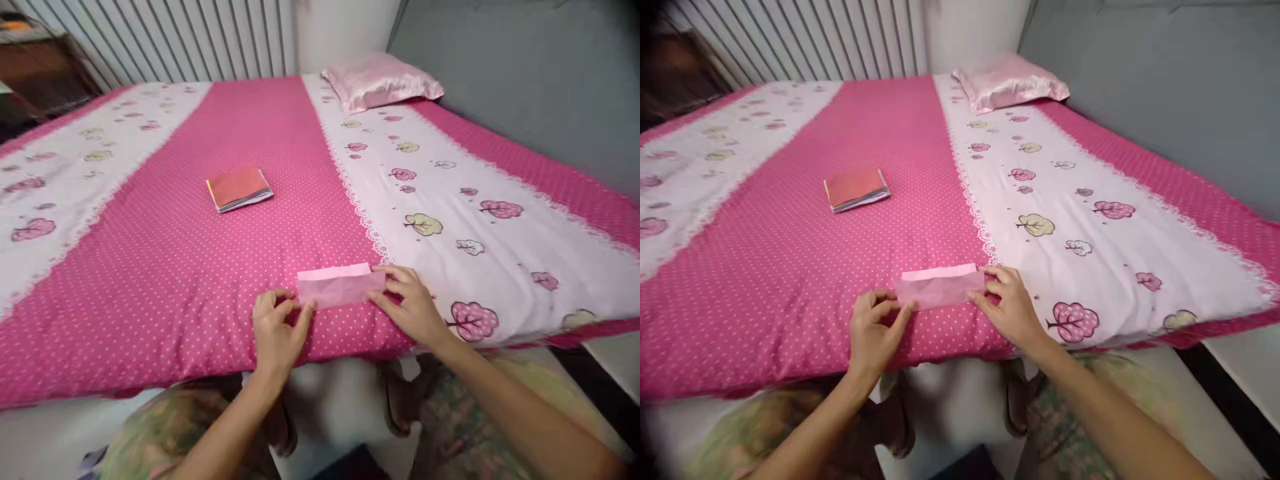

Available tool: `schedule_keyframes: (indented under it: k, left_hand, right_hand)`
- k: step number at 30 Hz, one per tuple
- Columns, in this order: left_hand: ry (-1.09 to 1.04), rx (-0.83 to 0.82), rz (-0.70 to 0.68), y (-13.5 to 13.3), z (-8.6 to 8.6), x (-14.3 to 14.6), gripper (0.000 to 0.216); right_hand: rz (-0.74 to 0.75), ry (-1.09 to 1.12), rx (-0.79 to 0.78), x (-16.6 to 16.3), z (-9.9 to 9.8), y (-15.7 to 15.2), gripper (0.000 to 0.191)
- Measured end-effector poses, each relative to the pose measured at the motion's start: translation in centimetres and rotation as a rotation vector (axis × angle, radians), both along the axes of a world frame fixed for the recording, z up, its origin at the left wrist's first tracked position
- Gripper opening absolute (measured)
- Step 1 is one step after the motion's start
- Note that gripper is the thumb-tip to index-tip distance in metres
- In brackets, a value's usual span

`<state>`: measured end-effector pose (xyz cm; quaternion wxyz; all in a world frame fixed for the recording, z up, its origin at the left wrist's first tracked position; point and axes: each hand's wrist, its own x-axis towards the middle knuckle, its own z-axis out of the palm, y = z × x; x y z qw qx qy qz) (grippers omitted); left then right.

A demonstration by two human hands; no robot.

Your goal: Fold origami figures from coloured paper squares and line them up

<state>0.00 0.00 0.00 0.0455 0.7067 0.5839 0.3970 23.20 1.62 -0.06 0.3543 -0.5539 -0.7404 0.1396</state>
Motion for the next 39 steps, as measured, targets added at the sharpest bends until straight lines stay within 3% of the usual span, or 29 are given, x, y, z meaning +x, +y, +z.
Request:
schedule_keyframes:
  k: [4,7,9,11,13,15,19,26,32,35,39]
  left_hand:
    - [0.100,-0.058,0.126,0.2,0.2,1.0,0.022]
    - [0.135,0.057,0.167,0.3,-0.1,1.3,0.019]
    - [0.203,0.191,0.042,0.4,-0.3,1.4,0.019]
    - [0.336,0.245,-0.251,0.5,-0.6,1.7,0.024]
    - [0.452,0.182,-0.495,0.5,-0.7,2.2,0.031]
    - [0.507,0.075,-0.535,0.4,-0.8,2.7,0.034]
    - [0.528,-0.078,-0.444,-0.2,-0.4,3.0,0.047]
    - [0.491,-0.184,-0.269,-0.7,0.6,1.8,0.068]
    - [0.421,-0.183,-0.146,-0.5,0.6,0.2,0.083]
    - [0.265,-0.178,-0.103,-0.4,1.2,-0.5,0.075]
    - [-0.153,-0.186,0.072,-0.6,2.4,-0.8,0.034]
  right_hand:
    - [-0.137,0.002,0.002,-0.4,-0.2,0.0,0.024]
    - [-0.198,-0.020,0.031,-0.8,0.0,0.0,0.021]
    - [-0.192,-0.091,0.089,-1.2,0.3,-0.2,0.029]
    - [-0.138,-0.213,0.165,-1.8,0.7,-0.4,0.032]
    - [-0.020,-0.343,0.201,-2.4,0.9,-0.6,0.033]
    - [0.146,-0.438,0.154,-3.0,1.0,-0.8,0.038]
    - [0.319,-0.535,-0.040,-3.2,1.2,-0.8,0.049]
    - [0.243,-0.600,-0.168,-0.9,1.7,-0.2,0.070]
    - [0.313,-0.454,-0.211,1.4,2.8,0.9,0.060]
    - [0.321,-0.331,-0.183,1.9,3.0,1.1,0.048]
    - [0.330,-0.236,-0.104,1.7,2.8,1.4,0.031]
